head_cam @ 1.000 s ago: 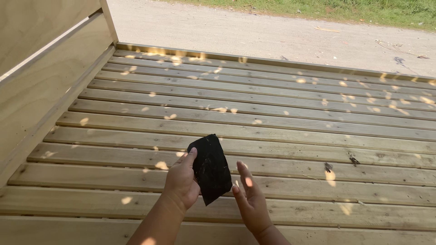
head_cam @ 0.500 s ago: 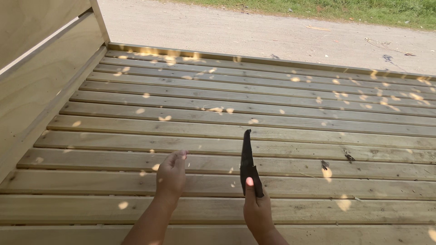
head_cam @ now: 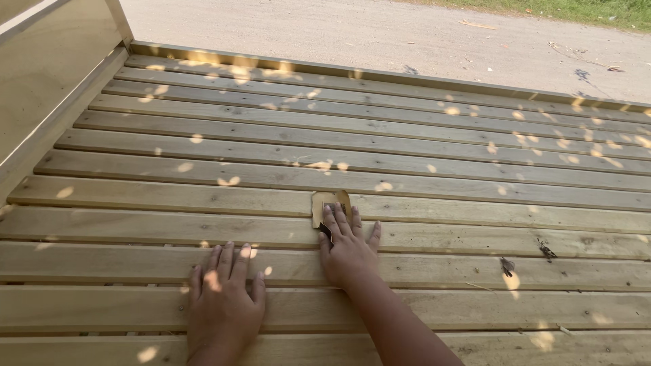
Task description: The person sands the surface of a wooden slatted bed frame using a sanding block. They move the sanding block back and forth along the slats and the side frame, smoothing the wood. The person occasionally adjusts the sanding block and continues sanding different sections of the frame.
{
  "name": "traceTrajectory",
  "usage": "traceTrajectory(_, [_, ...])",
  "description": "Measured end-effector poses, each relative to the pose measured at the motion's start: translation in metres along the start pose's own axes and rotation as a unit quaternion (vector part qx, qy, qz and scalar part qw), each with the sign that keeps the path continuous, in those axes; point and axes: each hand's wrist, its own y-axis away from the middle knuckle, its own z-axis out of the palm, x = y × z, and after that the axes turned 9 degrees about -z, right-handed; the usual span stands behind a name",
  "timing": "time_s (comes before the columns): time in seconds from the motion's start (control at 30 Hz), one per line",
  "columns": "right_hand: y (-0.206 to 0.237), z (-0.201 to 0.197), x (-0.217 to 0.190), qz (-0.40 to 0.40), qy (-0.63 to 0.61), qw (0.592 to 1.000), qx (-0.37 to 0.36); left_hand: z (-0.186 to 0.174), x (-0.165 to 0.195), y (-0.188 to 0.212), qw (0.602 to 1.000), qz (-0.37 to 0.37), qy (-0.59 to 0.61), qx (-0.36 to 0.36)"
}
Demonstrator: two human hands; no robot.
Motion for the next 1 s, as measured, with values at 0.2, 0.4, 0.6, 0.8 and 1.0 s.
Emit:
traceTrajectory(0.2, [0.052,0.065,-0.002,-0.094,0.078,0.962,0.242,0.001,-0.002,0.003,1.0,0.006,0.016,0.02])
traceTrajectory(0.4, [0.039,0.063,0.001,-0.031,-0.004,0.999,0.014,0.007,-0.003,0.002,1.0,0.008,0.012,0.022])
traceTrajectory(0.6, [-0.007,0.035,-0.001,-0.007,-0.015,1.0,0.021,0.008,-0.002,0.003,0.998,0.007,0.044,0.05])
traceTrajectory(0.8, [0.086,0.117,0.012,-0.147,0.194,0.9,0.362,0.008,-0.001,0.005,0.998,0.008,0.039,0.052])
traceTrajectory(1.0, [-0.005,0.066,0.012,-0.037,-0.032,0.997,0.052,0.003,0.001,0.003,0.999,-0.006,0.027,0.016])
